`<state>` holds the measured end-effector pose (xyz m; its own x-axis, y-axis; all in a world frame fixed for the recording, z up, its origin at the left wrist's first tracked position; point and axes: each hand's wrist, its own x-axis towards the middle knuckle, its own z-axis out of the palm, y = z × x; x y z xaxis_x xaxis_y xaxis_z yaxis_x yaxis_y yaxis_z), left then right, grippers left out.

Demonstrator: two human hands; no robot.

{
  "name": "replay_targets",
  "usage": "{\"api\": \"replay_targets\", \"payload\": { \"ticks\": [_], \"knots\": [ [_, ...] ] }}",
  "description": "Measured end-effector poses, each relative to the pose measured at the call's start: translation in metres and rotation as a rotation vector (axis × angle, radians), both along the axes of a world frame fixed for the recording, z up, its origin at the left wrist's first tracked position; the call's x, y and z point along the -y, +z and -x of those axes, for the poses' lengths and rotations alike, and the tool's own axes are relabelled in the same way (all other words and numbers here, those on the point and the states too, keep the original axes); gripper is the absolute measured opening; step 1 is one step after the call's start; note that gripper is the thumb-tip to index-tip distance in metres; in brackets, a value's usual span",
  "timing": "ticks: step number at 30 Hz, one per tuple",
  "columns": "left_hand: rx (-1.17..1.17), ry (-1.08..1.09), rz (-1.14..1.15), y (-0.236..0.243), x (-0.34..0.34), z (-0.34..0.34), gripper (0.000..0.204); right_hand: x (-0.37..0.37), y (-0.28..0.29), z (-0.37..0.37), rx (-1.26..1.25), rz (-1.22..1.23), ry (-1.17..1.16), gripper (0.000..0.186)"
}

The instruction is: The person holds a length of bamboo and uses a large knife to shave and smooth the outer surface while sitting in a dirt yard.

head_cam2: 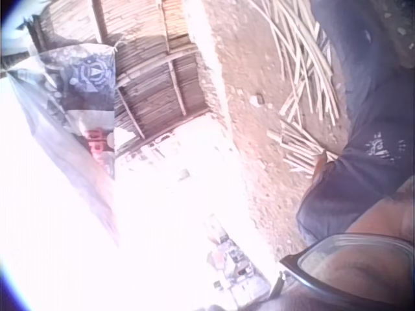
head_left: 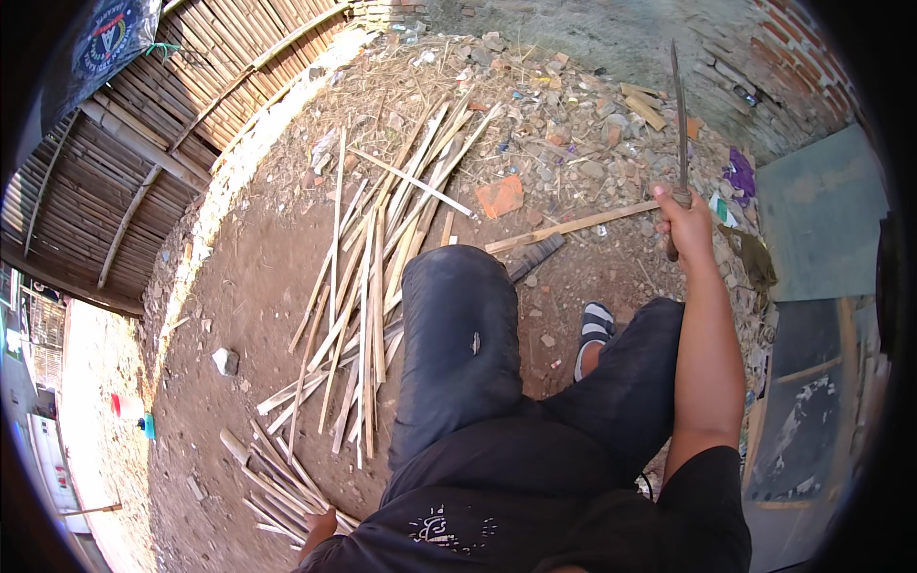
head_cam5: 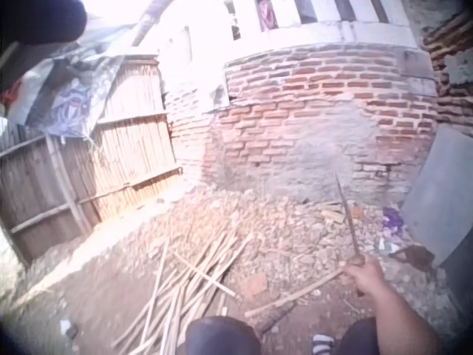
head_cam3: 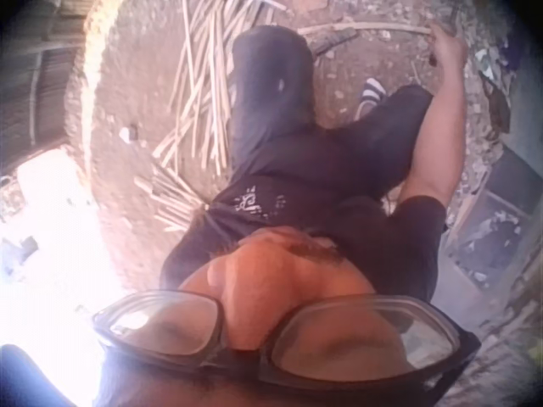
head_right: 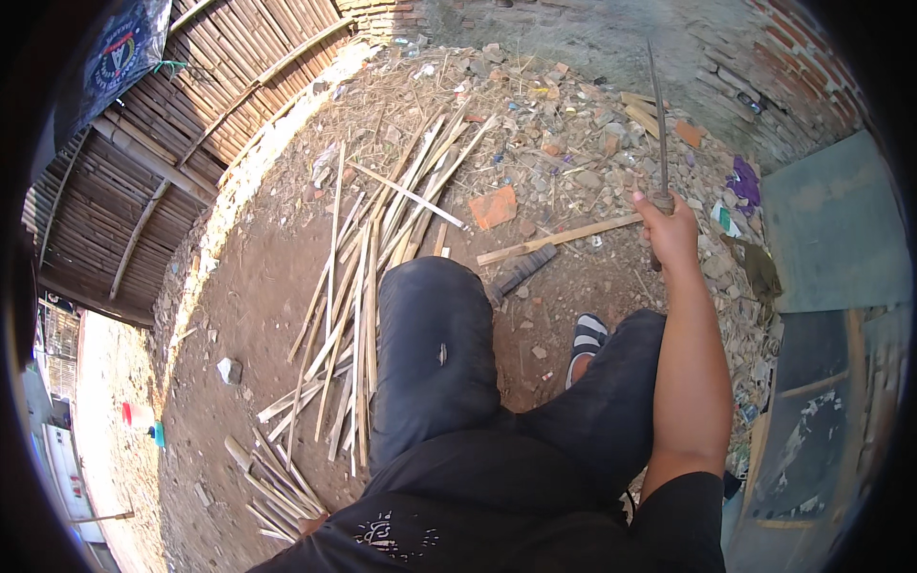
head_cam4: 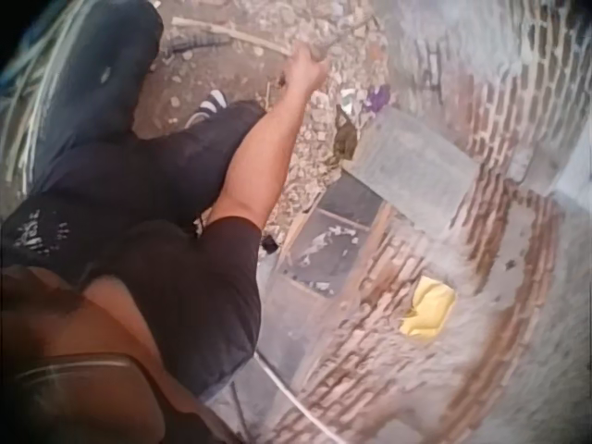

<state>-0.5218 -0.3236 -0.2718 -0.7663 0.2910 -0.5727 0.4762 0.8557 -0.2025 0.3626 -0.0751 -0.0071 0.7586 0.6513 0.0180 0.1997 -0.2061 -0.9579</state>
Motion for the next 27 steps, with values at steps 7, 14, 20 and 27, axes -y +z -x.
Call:
{"api": "replay_targets", "payload": {
  "ticks": [7, 14, 20, 27],
  "knots": [
    [0.222, -0.369, -0.270, -0.047, -0.170, -0.119, 0.093, 0.005, -0.002, -0.002, -0.004, -0.008, -0.029, 0.029],
    [0.242, -0.790, -0.252, -0.055, -0.306, -0.247, 0.081, 0.004, -0.011, -0.007, -0.024, -0.013, -0.050, 0.025],
    [0.148, -0.866, -0.116, -0.070, -0.359, -0.295, 0.069, 0.001, -0.009, -0.005, -0.035, 0.004, -0.067, 0.026],
    [0.063, -0.733, -0.126, -0.084, -0.373, -0.305, 0.057, -0.005, -0.011, 0.000, -0.011, 0.035, -0.052, 0.025]
  ]
}}
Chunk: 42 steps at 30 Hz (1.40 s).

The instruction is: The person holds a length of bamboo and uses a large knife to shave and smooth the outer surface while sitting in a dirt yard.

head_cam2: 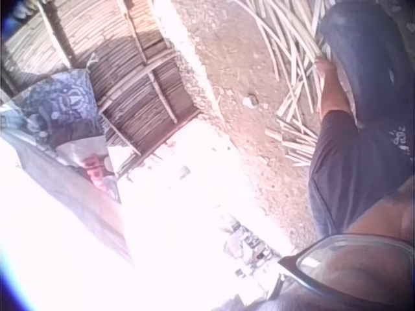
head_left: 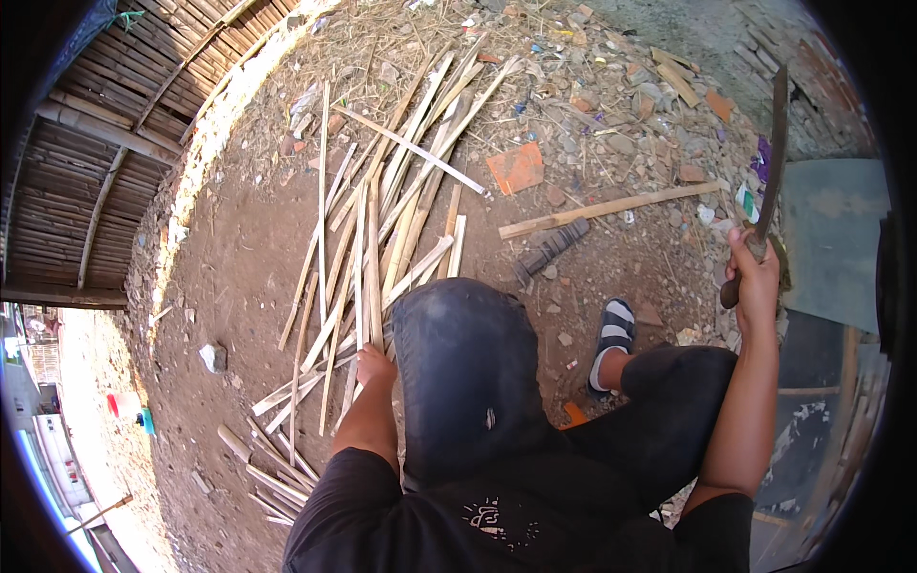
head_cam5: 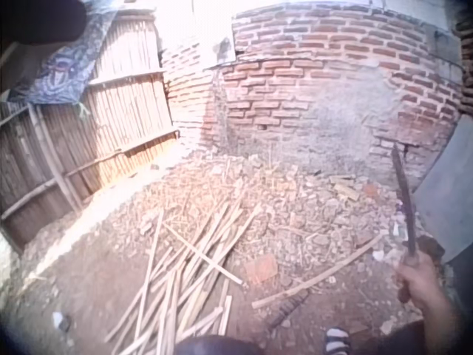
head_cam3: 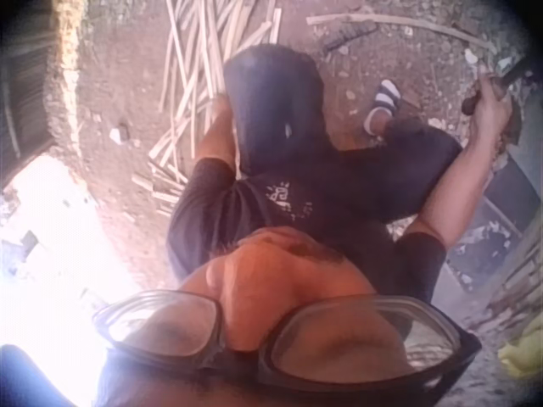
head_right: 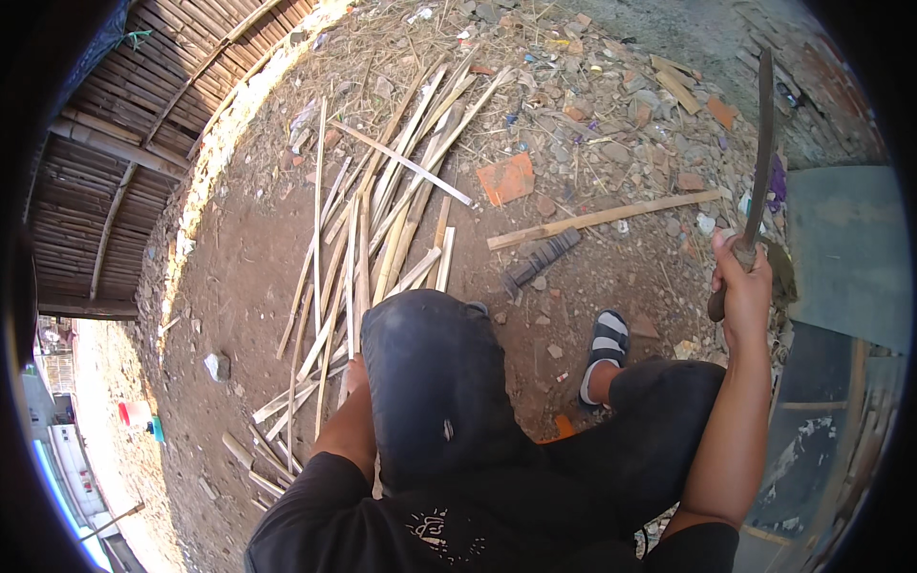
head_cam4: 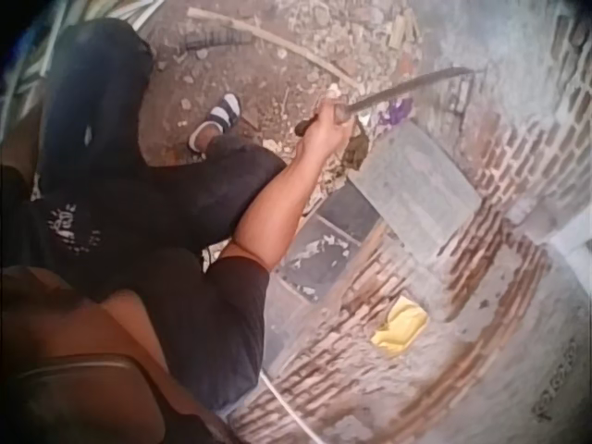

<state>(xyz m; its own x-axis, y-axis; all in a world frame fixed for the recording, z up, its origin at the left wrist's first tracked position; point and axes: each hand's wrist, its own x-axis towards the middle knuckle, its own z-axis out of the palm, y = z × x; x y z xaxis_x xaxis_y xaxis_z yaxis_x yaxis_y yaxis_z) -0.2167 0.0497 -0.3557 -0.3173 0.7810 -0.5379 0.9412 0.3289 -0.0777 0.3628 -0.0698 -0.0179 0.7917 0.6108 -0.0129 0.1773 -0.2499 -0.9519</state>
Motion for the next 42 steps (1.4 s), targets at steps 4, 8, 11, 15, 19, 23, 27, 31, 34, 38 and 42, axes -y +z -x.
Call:
{"api": "replay_targets", "payload": {
  "ticks": [4, 8, 11, 15, 19, 23, 27, 31, 34, 38, 42],
  "knots": [
    [-0.038, -0.009, -0.018, -0.031, -0.003, 0.017, 0.043, 0.002, -0.001, 0.001, 0.022, 0.027, 0.038, 0.025],
    [0.002, 0.023, -0.104, -0.041, -0.002, 0.020, 0.034, 0.007, -0.003, -0.001, 0.062, 0.041, 0.059, 0.026],
    [0.121, 0.080, -0.217, -0.010, -0.004, 0.022, 0.032, 0.011, -0.002, 0.000, 0.053, 0.003, 0.079, 0.026],
    [0.304, 0.200, -0.586, 0.013, 0.008, 0.026, 0.032, 0.014, 0.009, 0.004, 0.035, -0.019, 0.089, 0.027],
    [0.503, 0.176, -0.767, 0.063, 0.003, 0.022, 0.036, 0.014, 0.009, 0.006, 0.045, -0.029, 0.101, 0.028],
    [0.657, -0.012, -0.876, 0.180, -0.035, -0.032, 0.045, 0.019, 0.008, 0.003, 0.097, 0.010, 0.156, 0.030],
    [0.799, -0.229, -1.064, 0.287, -0.068, -0.110, 0.042, 0.016, 0.008, 0.002, 0.273, 0.018, 0.220, 0.032],
    [0.780, -0.439, -0.961, 0.394, -0.049, -0.206, 0.046, 0.020, 0.011, 0.003, 0.360, 0.048, 0.245, 0.031],
    [0.763, -0.555, -0.909, 0.411, -0.027, -0.251, 0.047, 0.024, 0.023, 0.014, 0.389, 0.069, 0.288, 0.033],
    [0.749, -0.646, -0.658, 0.380, -0.005, -0.280, 0.056, 0.029, 0.020, 0.019, 0.477, 0.060, 0.363, 0.036],
    [0.678, -0.777, -0.604, 0.367, 0.003, -0.301, 0.045, 0.023, 0.022, 0.025, 0.543, 0.136, 0.469, 0.037]
  ]
}}
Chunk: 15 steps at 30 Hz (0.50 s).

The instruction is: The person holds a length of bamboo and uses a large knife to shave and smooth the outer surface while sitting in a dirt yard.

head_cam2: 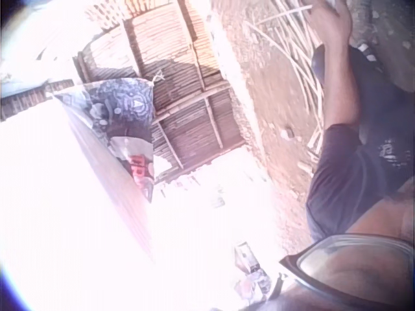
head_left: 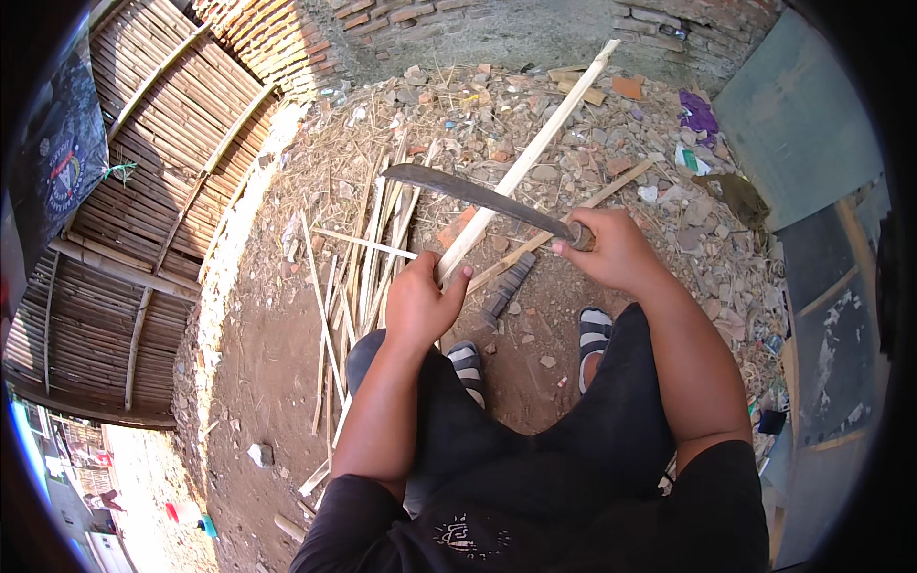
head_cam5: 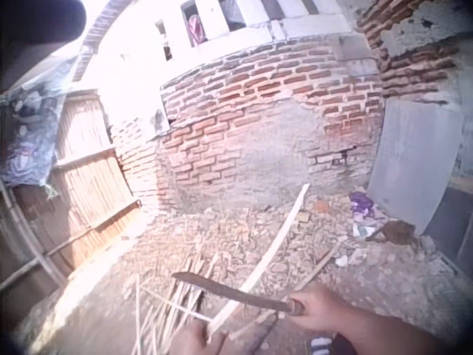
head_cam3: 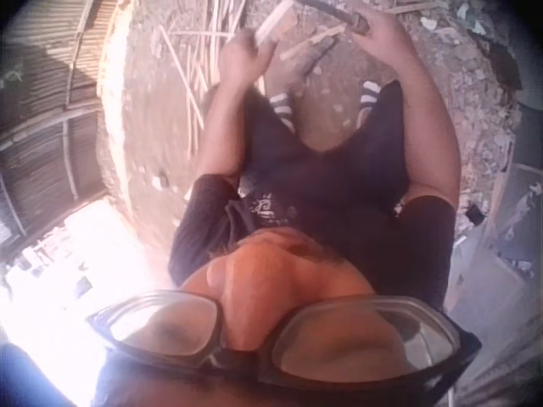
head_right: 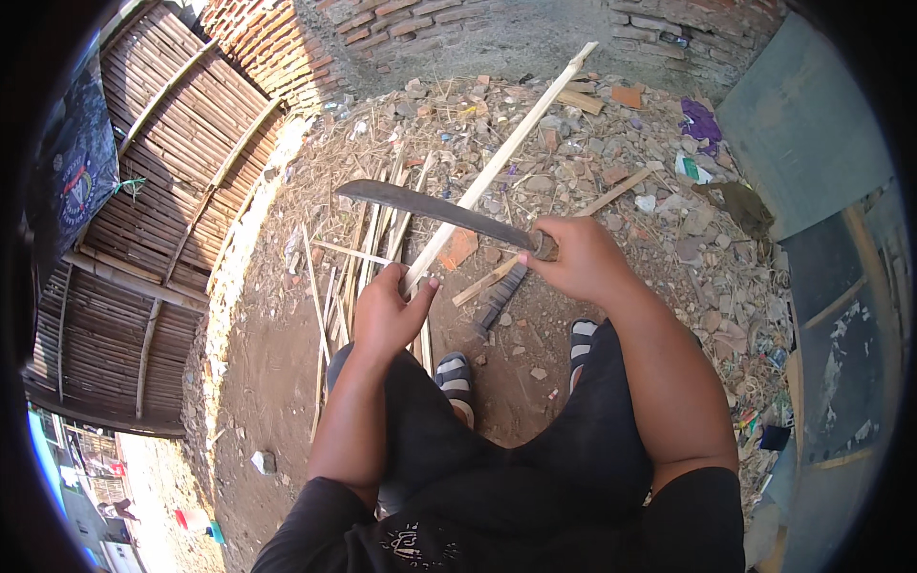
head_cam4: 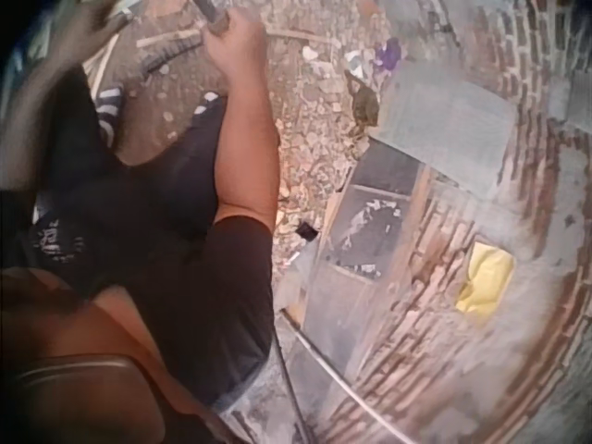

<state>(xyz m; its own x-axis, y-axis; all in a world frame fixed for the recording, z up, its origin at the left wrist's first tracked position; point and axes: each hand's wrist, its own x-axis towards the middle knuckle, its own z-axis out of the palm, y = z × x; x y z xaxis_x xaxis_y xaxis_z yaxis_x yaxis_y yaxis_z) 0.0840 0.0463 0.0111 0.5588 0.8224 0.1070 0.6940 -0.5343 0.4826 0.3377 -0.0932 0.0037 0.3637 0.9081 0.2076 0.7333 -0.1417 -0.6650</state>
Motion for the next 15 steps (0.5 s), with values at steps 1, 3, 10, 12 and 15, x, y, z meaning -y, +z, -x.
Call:
{"api": "replay_targets", "payload": {
  "ticks": [1, 3, 10, 12, 15],
  "knots": [
    [-0.010, -0.012, -0.012, -0.006, -0.001, -0.002, 0.044, 0.000, 0.000, 0.003, 0.033, 0.014, 0.027, 0.038],
    [0.025, -0.031, -0.037, -0.014, -0.006, -0.006, 0.040, -0.004, -0.006, 0.006, 0.148, 0.013, 0.061, 0.037],
    [0.164, -0.081, -0.079, -0.014, -0.011, -0.005, 0.035, -0.003, -0.008, -0.008, 0.203, -0.040, -0.045, 0.041],
    [0.175, -0.073, -0.066, -0.013, -0.013, -0.004, 0.036, -0.005, 0.000, -0.011, 0.104, -0.019, -0.120, 0.041],
    [0.172, -0.076, -0.064, -0.011, -0.014, -0.005, 0.036, -0.007, 0.003, -0.009, 0.060, 0.007, -0.120, 0.038]
  ]
}}
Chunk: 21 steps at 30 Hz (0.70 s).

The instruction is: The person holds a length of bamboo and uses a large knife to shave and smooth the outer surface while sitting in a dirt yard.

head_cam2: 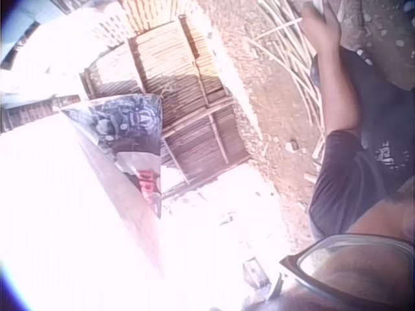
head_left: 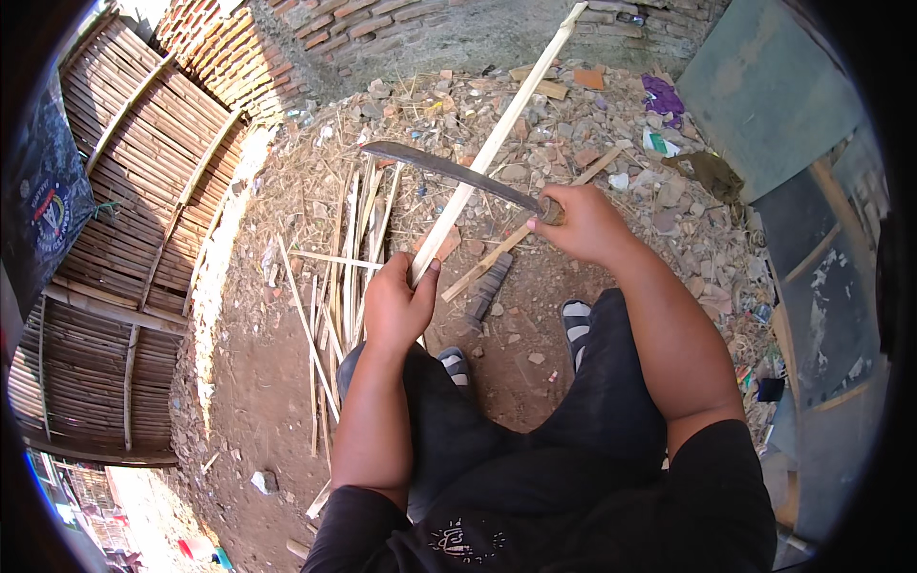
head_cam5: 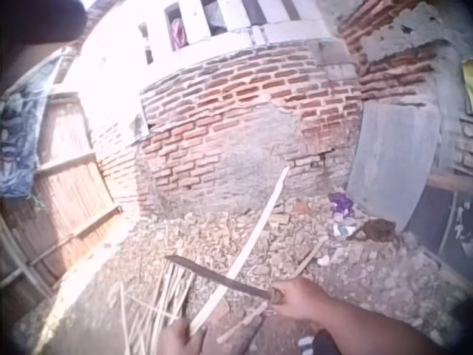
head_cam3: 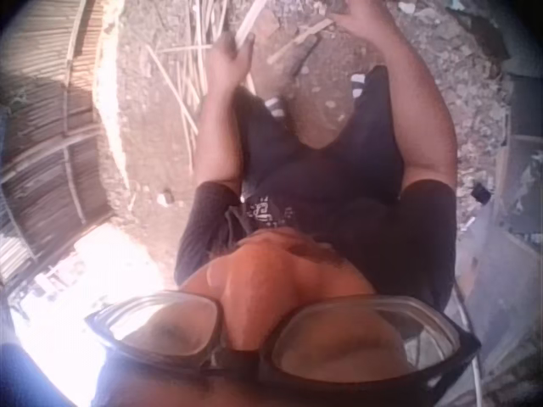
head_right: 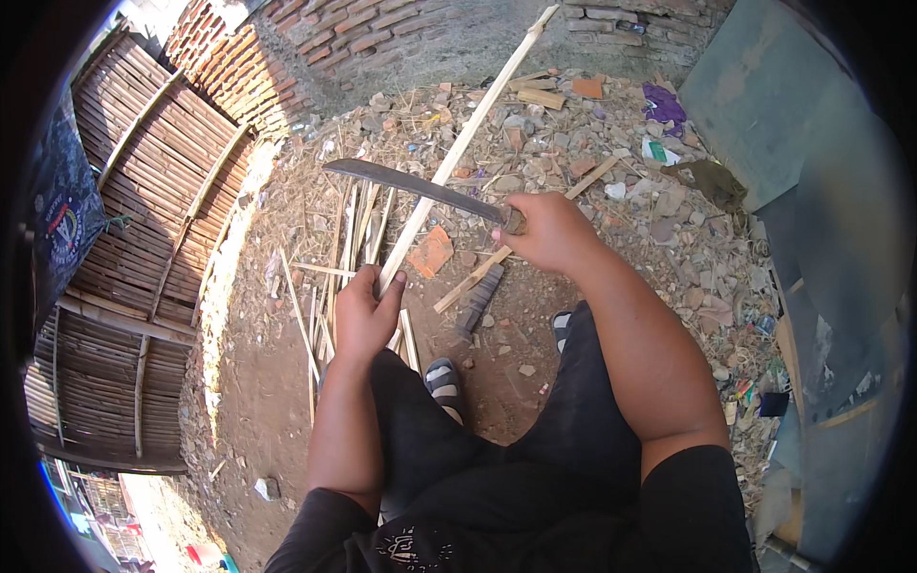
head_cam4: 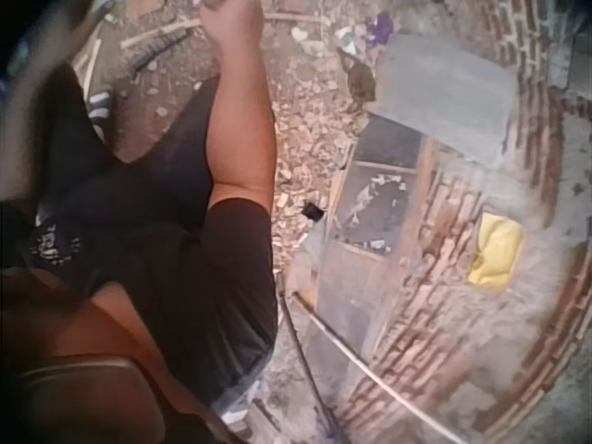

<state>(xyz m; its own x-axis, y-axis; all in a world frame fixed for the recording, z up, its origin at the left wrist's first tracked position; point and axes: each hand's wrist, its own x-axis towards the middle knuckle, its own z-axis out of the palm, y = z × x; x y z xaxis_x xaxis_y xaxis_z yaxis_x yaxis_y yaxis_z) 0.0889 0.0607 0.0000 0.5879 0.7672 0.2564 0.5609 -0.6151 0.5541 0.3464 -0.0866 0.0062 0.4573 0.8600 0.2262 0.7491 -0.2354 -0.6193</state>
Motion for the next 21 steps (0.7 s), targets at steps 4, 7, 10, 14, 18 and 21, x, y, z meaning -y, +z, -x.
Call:
{"api": "replay_targets", "payload": {
  "ticks": [4, 7, 10, 14, 18, 21],
  "knots": [
    [0.055, -0.027, 0.013, -0.001, 0.005, -0.003, 0.036, -0.002, -0.006, 0.014, 0.156, 0.076, 0.161, 0.034],
    [0.026, -0.044, -0.025, -0.008, 0.002, 0.000, 0.036, -0.003, -0.011, 0.009, 0.201, 0.058, 0.161, 0.032],
    [-0.025, -0.029, -0.031, -0.009, -0.003, 0.006, 0.035, -0.006, -0.014, -0.007, 0.087, 0.013, 0.031, 0.036],
    [-0.030, -0.017, 0.025, -0.009, -0.005, 0.008, 0.035, -0.001, -0.010, -0.013, -0.067, -0.013, -0.054, 0.038],
    [-0.003, -0.043, 0.030, -0.005, -0.004, 0.006, 0.034, 0.003, -0.011, 0.005, 0.163, 0.037, 0.108, 0.038],
    [0.063, -0.069, 0.036, -0.002, 0.001, 0.011, 0.031, 0.008, -0.008, 0.010, 0.285, 0.055, 0.178, 0.037]
  ]
}}
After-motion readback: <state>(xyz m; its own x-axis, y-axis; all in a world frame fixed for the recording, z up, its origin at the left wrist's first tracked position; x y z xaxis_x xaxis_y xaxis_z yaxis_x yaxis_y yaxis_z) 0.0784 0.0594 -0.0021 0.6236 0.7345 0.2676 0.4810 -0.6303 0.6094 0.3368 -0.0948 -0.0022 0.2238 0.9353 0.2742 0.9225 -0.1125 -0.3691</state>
